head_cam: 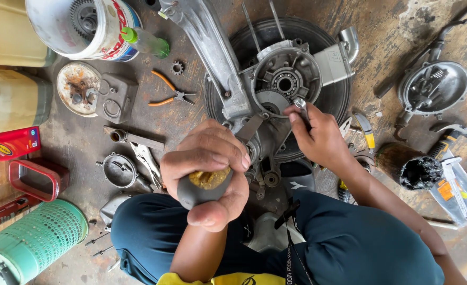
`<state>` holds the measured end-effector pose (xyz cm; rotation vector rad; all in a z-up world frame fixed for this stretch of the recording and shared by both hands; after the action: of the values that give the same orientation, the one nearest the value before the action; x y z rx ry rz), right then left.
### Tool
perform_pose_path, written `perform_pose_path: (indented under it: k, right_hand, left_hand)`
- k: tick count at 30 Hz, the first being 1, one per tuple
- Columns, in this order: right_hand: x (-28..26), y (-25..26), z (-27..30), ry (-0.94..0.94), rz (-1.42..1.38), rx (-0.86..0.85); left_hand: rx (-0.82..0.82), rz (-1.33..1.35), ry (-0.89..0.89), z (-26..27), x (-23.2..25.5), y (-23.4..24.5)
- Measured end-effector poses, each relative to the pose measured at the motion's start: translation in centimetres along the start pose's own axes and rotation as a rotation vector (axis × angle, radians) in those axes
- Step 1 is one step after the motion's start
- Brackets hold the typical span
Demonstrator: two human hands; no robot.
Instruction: The person sits on the workshop floor repairing a scooter rear wheel hub and swingarm assembly. They use wrenches to loosen and tighten bolts, tap components with a hammer, reposition the assembly, and fit a gear plate onto the hub while holding it steady by hand.
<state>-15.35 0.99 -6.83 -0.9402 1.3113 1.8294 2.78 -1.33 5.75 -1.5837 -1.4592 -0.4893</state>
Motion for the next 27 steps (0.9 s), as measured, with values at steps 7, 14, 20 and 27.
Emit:
perform_pose_path:
  k: [7,14,20,27]
  right_hand:
    - [0.5,-0.7,-0.1,0.042,0.019,0.019]
    - [0.3,-0.4,0.1,-0.012,-0.021,0.047]
    - [0.2,0.2,0.0,-0.028,-0.047,0.03]
    - [0.4,0.8,0.1,-0.075,-0.17,0.056]
  left_hand:
    - [0.017,0.034,-0.003,0.5,-0.6,0.4]
    - [0.001,0.044,-0.006,0.6,-0.8,0.0]
    - [-0.012,0.057,-0.021,0.7,-0.9,-0.3]
    - [-0.015,0.045,-0.062,0.9,-1.0,-0.2]
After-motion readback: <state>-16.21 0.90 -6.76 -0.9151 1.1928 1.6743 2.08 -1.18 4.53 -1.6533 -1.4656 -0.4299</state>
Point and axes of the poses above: each hand's wrist, its own z-axis away from the middle knuckle, its own y-axis out of the back of the hand, x = y × z, the point moved 3 cm from there along -z, towards the middle knuckle, and after that the axes turned 7 degrees about z, right-handed, at the moved point
